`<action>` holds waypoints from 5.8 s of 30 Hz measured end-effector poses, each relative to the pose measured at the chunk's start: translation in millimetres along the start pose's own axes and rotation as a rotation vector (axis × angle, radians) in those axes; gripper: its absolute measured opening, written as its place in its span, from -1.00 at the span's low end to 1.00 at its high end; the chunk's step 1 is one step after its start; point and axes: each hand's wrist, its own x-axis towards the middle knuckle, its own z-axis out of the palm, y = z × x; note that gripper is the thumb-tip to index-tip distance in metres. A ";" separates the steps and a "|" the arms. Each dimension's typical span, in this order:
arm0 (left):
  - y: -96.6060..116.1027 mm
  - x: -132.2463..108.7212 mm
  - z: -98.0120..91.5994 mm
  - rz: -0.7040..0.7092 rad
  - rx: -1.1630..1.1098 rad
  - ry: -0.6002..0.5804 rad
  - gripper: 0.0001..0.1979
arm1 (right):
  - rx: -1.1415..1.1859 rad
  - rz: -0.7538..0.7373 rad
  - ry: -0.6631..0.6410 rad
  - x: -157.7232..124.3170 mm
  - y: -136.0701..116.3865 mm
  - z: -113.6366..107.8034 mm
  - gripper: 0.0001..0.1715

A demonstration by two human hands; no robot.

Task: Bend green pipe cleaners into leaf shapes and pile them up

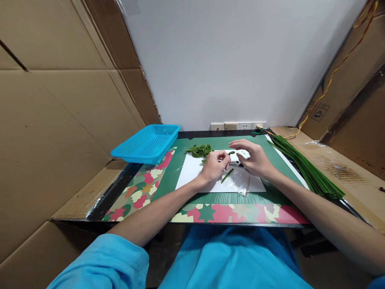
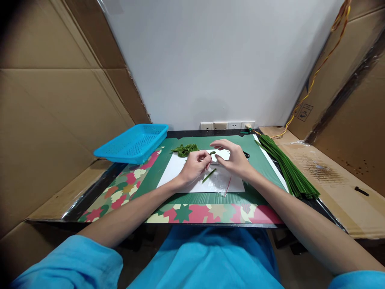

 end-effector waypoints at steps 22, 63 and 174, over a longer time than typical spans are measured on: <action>0.2 -3.9 -6.1 0.068 0.128 0.070 -0.70 | 0.021 -0.078 -0.015 -1.5 -12.8 0.2 -0.70; 1.8 -2.2 -7.6 0.121 -0.025 0.062 -0.64 | 0.164 0.183 0.006 0.2 -5.3 -2.6 -0.63; 2.3 5.3 -19.7 -0.343 -0.532 -0.123 -0.64 | -0.013 0.049 -0.049 -0.7 -1.9 -3.6 -0.72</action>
